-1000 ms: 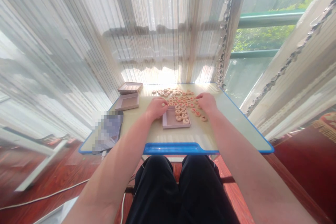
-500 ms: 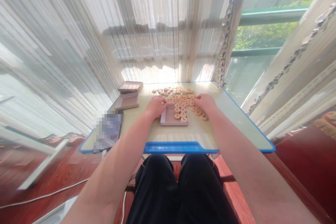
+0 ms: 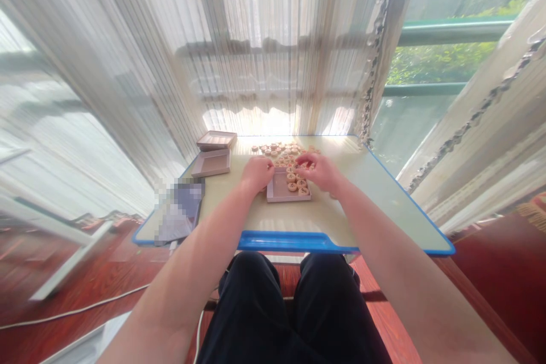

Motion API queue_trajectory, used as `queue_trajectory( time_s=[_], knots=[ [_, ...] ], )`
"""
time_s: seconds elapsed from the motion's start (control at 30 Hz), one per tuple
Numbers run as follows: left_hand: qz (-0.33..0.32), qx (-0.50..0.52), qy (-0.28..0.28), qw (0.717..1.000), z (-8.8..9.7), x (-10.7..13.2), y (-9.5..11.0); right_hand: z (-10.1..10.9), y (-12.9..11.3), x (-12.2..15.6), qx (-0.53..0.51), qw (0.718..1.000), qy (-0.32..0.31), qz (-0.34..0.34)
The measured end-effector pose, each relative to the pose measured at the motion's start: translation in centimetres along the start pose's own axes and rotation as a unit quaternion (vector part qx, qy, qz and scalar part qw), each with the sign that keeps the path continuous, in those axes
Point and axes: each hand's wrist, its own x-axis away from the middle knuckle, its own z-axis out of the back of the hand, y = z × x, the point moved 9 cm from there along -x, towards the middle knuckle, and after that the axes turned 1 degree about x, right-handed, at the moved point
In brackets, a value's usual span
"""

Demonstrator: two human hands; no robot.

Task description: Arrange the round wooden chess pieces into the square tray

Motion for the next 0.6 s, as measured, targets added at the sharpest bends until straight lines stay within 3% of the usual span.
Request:
queue_trajectory(
  time_s=[0.13,0.23,0.4,0.6],
  knots=[
    [0.006,0.026,0.005,1.0,0.0,0.0,-0.2,-2.4,-2.0,1.1,0.045,0.992,-0.09,0.078],
    [-0.02,0.058,0.019,0.998,0.3,0.1,0.6,-3.1,-2.6,1.6,0.069,0.983,-0.129,0.115],
    [-0.116,0.122,0.018,0.986,1.2,0.6,3.0,-3.3,-2.9,1.9,0.096,0.977,-0.142,0.126],
    [-0.112,0.099,-0.028,0.988,0.7,1.2,3.5,-3.4,-3.1,2.1,0.117,0.975,-0.141,0.122]
  ],
)
